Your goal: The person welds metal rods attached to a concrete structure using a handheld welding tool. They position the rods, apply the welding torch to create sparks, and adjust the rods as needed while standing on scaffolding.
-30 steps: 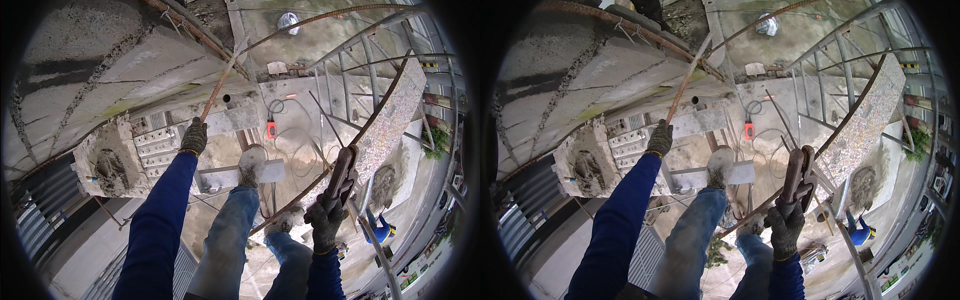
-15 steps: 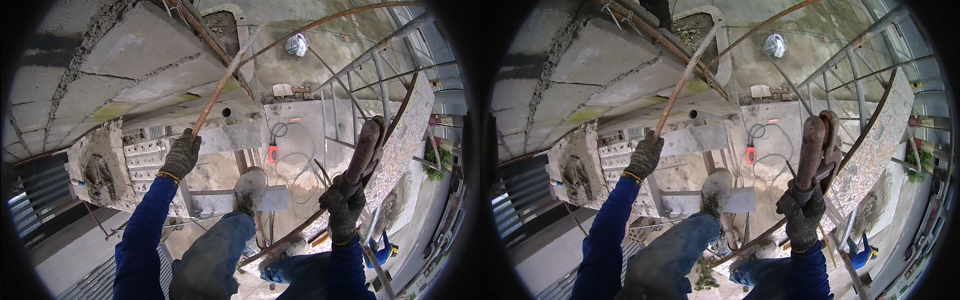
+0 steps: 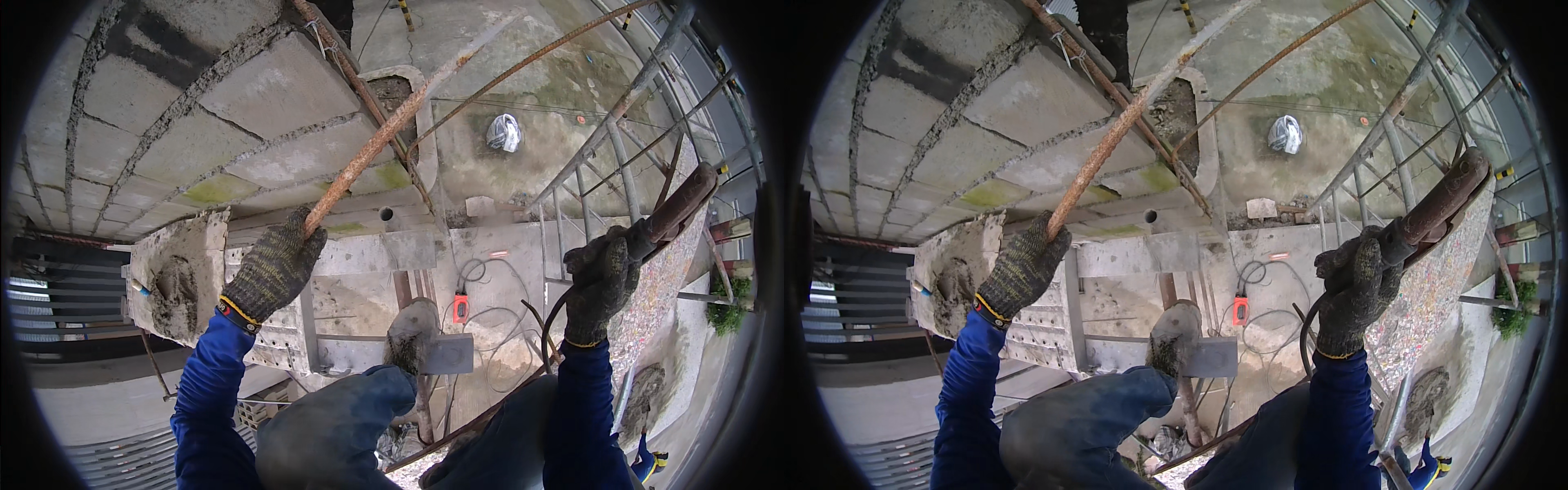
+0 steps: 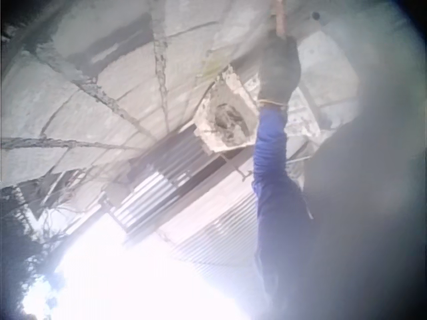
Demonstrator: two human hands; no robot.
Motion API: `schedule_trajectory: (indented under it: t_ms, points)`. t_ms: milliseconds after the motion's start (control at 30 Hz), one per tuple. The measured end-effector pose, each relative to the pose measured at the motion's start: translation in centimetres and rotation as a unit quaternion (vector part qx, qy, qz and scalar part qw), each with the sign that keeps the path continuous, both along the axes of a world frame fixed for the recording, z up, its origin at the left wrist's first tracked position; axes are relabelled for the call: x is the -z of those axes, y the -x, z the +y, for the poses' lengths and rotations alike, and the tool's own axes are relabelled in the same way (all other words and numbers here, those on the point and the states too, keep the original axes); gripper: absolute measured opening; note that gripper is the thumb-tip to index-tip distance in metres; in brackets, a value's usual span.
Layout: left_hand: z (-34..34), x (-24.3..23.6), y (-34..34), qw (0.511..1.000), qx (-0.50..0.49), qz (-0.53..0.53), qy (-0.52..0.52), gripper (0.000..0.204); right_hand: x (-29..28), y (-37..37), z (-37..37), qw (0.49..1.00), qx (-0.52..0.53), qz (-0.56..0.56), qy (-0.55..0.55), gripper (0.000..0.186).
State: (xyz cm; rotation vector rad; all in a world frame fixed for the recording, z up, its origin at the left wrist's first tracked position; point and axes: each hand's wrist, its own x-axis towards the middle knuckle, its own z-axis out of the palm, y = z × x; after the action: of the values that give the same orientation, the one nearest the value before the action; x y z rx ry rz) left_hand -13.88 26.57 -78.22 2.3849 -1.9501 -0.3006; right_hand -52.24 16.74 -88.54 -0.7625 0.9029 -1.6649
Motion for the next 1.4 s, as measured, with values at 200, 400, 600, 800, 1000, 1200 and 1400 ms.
schedule_trajectory:
  t_ms: [200, 400, 600, 800, 1000, 1200, 1400]
  points:
    - [0.4, -4.8, 3.0, 0.993, 0.091, 0.026, 0.064, 0.020, 1.8, 3.1, -2.0, 0.994, 0.093, -0.043, -0.036, 0.017]
    - [-1.0, -10.9, 6.8, 0.972, 0.090, 0.180, 0.125, 0.017, 4.6, 3.2, -2.4, 0.991, 0.115, -0.037, -0.058, 0.021]
    - [-9.1, -12.8, 10.2, 0.978, 0.061, 0.201, -0.001, 0.025, 4.2, 3.7, -2.5, 0.984, 0.146, -0.048, -0.094, 0.024]
    - [-12.1, -6.9, 10.3, 0.993, 0.098, 0.040, -0.049, 0.036, 5.8, 3.5, -2.5, 0.984, 0.147, -0.069, -0.070, 0.021]
    - [-7.5, 3.7, 4.2, 0.998, 0.058, -0.012, -0.005, 0.040, 5.5, 5.4, -2.1, 0.983, 0.142, -0.061, -0.098, 0.021]
    - [-4.4, 11.0, -4.0, 0.999, 0.014, -0.044, 0.016, 0.045, 5.7, 4.8, -2.7, 0.986, 0.130, -0.053, -0.092, 0.022]
    - [-1.9, 19.0, -7.8, 0.996, -0.002, -0.080, -0.033, 0.038, 5.9, 2.8, -2.1, 0.992, 0.092, -0.013, -0.088, 0.022]
